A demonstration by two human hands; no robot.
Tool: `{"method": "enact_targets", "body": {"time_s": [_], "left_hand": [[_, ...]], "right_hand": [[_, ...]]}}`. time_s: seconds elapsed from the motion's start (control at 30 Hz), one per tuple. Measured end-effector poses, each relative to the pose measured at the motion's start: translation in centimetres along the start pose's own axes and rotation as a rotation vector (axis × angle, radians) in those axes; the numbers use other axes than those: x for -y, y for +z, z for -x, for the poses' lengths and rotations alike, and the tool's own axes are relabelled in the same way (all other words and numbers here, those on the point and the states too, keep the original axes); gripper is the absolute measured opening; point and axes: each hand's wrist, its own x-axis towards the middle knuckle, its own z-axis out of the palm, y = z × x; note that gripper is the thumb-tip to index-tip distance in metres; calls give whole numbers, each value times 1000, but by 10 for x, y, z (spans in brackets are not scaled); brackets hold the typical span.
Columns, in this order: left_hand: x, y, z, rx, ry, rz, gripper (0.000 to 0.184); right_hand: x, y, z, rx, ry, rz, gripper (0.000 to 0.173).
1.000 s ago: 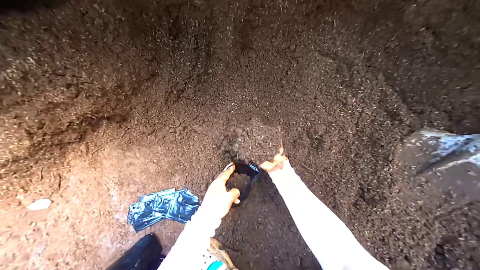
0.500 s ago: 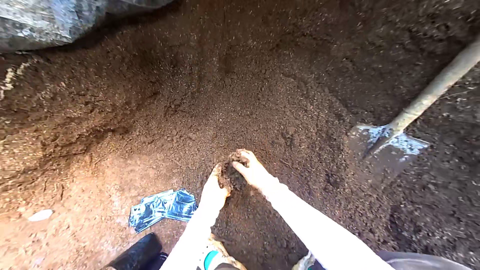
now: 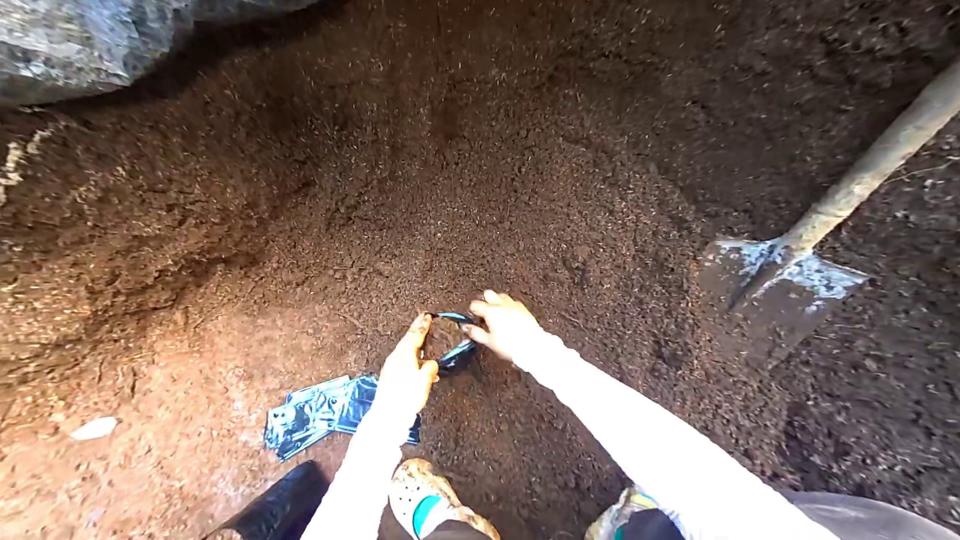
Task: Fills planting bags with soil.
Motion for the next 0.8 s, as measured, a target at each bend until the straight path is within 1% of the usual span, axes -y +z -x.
{"method": "enact_targets", "body": {"time_s": [0.03,0.07,0.1,0.17,0.2,0.27,0.33,0.43,0.5,0.53,0.57,0.63,0.7,0.8], "left_hand": [[3,4,-9,24,-23,-46,76],[4,8,-16,44,-33,-84,77],[4,12,-19,51,-33,-107,77],[4,13,-22,38,-6,-142,77],[5,13,-22,27,12,-162,76],[6,12,-23,-9,76,-185,71],[7,12,-24,-40,110,-241,63],[10,15,-21,-88,118,-406,54],[12,19,-21,-115,118,-470,44],[12,19,-21,-105,106,-476,38],[12,18,-23,-71,81,-460,38],[9,17,-28,37,28,-347,48],[9,17,-30,121,39,-246,63],[11,7,-38,140,104,-145,70]], "right_hand": [[-22,7,-11,44,43,-175,50],[-44,12,-19,53,129,-406,55],[-65,20,-22,18,262,-664,60],[-96,41,-37,-192,576,-1164,65],[-107,50,-48,-287,666,-1362,65],[-123,62,-76,-407,690,-1647,65],[-126,63,-106,-449,629,-1803,70],[-109,60,-149,-456,513,-2021,80],[-98,54,-178,-445,471,-2088,86],[-95,53,-192,-450,466,-2117,87],[-93,52,-205,-450,462,-2136,88],[-98,54,-215,-428,413,-2167,84],[-103,57,-208,-411,370,-2156,77],[-92,40,-180,-349,290,-2110,76]]}}
